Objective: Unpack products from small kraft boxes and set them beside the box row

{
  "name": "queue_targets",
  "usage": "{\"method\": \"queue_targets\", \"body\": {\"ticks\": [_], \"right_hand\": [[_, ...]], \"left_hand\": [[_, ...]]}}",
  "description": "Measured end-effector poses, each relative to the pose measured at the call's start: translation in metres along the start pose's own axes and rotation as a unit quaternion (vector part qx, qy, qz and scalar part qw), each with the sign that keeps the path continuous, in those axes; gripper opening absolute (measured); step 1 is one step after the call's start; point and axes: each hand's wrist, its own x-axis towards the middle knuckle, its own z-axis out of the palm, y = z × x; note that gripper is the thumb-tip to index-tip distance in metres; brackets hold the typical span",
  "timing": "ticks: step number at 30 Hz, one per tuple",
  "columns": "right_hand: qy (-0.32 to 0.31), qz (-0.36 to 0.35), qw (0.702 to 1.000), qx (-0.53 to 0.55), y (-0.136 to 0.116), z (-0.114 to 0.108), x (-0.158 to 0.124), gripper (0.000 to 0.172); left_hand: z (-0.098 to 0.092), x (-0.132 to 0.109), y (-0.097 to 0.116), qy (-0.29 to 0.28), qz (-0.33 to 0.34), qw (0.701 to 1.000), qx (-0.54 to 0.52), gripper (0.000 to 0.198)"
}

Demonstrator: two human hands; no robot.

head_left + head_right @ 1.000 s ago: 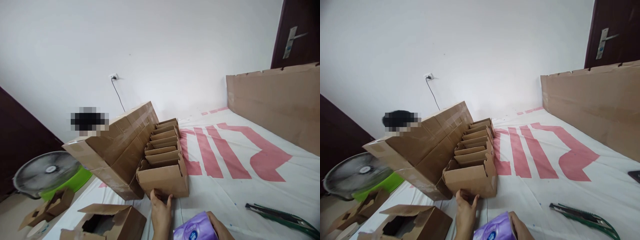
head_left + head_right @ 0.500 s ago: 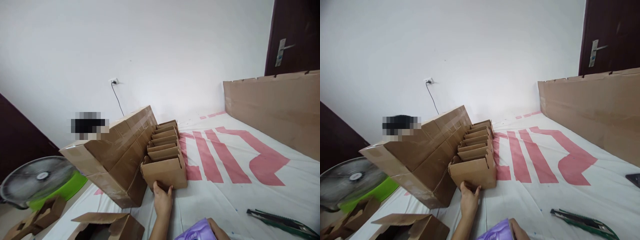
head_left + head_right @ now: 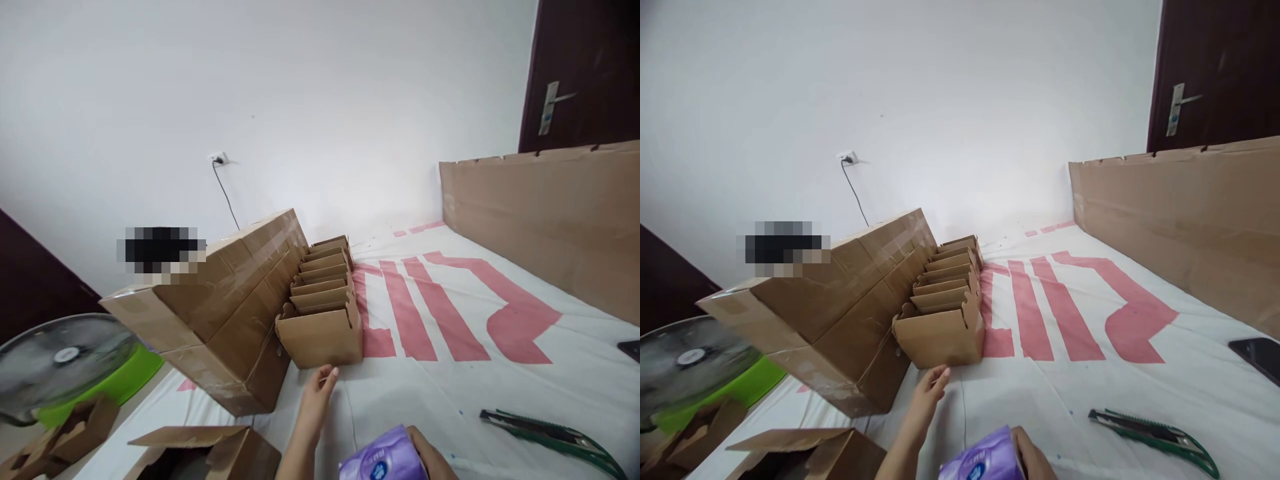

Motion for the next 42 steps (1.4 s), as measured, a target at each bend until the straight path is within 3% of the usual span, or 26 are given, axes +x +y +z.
{"method": "queue_targets", "body": {"ticks": [3,5,8,12,14,17,19,20,24,27,31,35,37,39,42], "right_hand": [[0.005,-0.011,1.000,0.027,-0.002,0.001,0.002,0.076],[0.007,-0.019,0.999,0.034,-0.002,0.002,0.003,0.081],[0.022,-0.020,0.999,0.024,0.002,0.003,0.002,0.086],[0.028,-0.029,0.999,0.024,0.021,0.006,0.002,0.095],[0.034,-0.026,0.999,0.011,0.035,0.008,0.004,0.094],[0.055,-0.013,0.998,-0.025,0.049,0.010,0.005,0.081],[0.061,-0.016,0.997,-0.046,0.050,0.010,0.004,0.070],[0.058,-0.019,0.997,-0.055,0.048,0.009,0.003,0.064],[0.035,-0.034,0.995,-0.083,0.037,0.006,0.001,0.048],[0.038,-0.046,0.993,-0.100,0.034,0.007,-0.001,0.044],[0.027,-0.049,0.990,-0.128,0.030,0.007,-0.002,0.040],[0.008,-0.042,0.988,-0.146,0.019,0.005,-0.005,0.038],[0.006,-0.036,0.988,-0.147,0.014,0.004,-0.006,0.037],[0.004,-0.033,0.988,-0.152,0.009,0.004,-0.008,0.037],[-0.001,-0.030,0.985,-0.172,0.002,0.004,-0.011,0.036]], "left_hand": [[-0.019,-0.043,0.012,-0.157,0.067,0.984,-0.050,0.070],[-0.021,-0.069,0.019,-0.236,0.113,0.965,0.005,0.074],[-0.012,-0.093,0.030,-0.284,0.083,0.936,0.192,0.077],[-0.018,-0.089,0.049,-0.316,0.072,0.897,0.302,0.096],[-0.033,-0.075,0.058,-0.272,0.094,0.897,0.337,0.090],[-0.050,-0.054,0.062,-0.077,0.125,0.890,0.432,0.077],[-0.048,-0.044,0.053,0.053,0.136,0.869,0.472,0.070],[-0.043,-0.041,0.046,0.088,0.134,0.866,0.473,0.066],[-0.010,-0.037,0.014,0.100,0.099,0.902,0.409,0.065],[0.007,-0.031,0.001,0.129,0.101,0.914,0.371,0.057],[0.018,-0.016,0.001,0.154,0.090,0.916,0.359,0.051],[0.021,-0.027,0.010,0.154,0.085,0.922,0.345,0.069],[0.011,-0.049,0.022,0.145,0.131,0.926,0.324,0.078],[-0.012,-0.074,0.037,0.134,0.229,0.916,0.299,0.070],[-0.079,-0.097,0.055,0.168,0.336,0.876,0.302,0.049]]}}
